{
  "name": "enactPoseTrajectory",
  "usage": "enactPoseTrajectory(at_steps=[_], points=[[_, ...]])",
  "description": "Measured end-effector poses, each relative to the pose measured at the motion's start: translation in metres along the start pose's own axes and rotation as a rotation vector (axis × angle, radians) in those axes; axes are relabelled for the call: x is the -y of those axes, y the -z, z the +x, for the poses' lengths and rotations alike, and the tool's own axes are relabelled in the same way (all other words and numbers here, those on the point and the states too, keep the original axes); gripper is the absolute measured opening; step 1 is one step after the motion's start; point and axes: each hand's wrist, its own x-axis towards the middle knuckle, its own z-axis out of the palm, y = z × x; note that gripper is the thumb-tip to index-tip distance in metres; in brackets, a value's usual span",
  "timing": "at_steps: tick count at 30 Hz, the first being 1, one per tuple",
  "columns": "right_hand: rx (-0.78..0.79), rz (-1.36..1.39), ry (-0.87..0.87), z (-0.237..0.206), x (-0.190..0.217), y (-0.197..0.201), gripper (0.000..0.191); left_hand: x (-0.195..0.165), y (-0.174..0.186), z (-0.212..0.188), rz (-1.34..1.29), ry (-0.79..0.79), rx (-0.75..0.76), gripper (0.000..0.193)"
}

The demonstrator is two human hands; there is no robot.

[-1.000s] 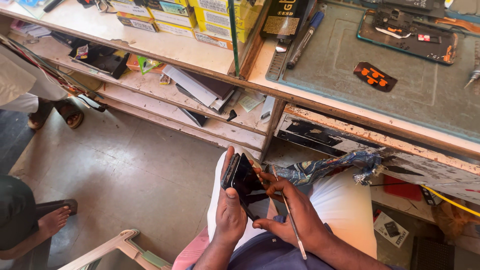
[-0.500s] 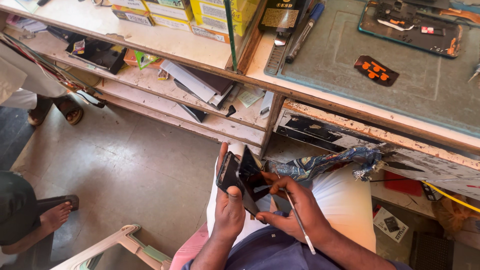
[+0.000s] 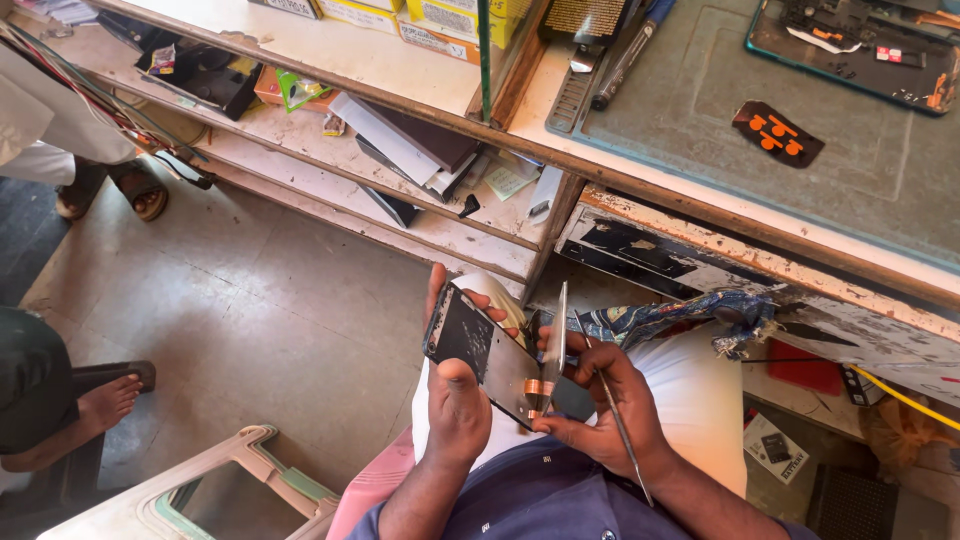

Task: The person disassembles a smartphone, removes the back cover, and detaches internal components using a metal spudger and tweezers. They then clean the back cover with a brush and wipe it with a cloth.

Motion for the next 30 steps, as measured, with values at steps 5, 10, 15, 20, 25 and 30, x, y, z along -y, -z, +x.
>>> enactPoseTrajectory(at_steps=[5,10,15,20,25,30], points=[[-0.011,-0.045,0.050,-0.007,-0.016,0.010,0.056,-0.007,-0.006,0.001,0.099,0.027,0.025,0.121],[-0.044,0.010,-0.007,-0.013,-0.027,0.018,0.059,-0.011,-0.010,0.003,0.154,0.044,0.033,0.118],[-0.070,0.019,-0.070,-0.010,-0.023,0.016,0.058,-0.013,-0.010,0.004,0.358,0.006,0.074,0.113],[-0.029,-0.007,-0.035,-0.011,-0.026,0.016,0.056,-0.012,-0.010,0.010,0.183,-0.010,0.036,0.113],[-0.071,-0.107,-0.013,-0.015,-0.030,0.013,0.061,-0.014,-0.010,0.010,0.067,0.032,0.010,0.113],[0.000,-0.086,0.029,-0.002,-0.011,0.004,0.054,-0.015,-0.006,0.012,0.174,0.023,0.082,0.110]])
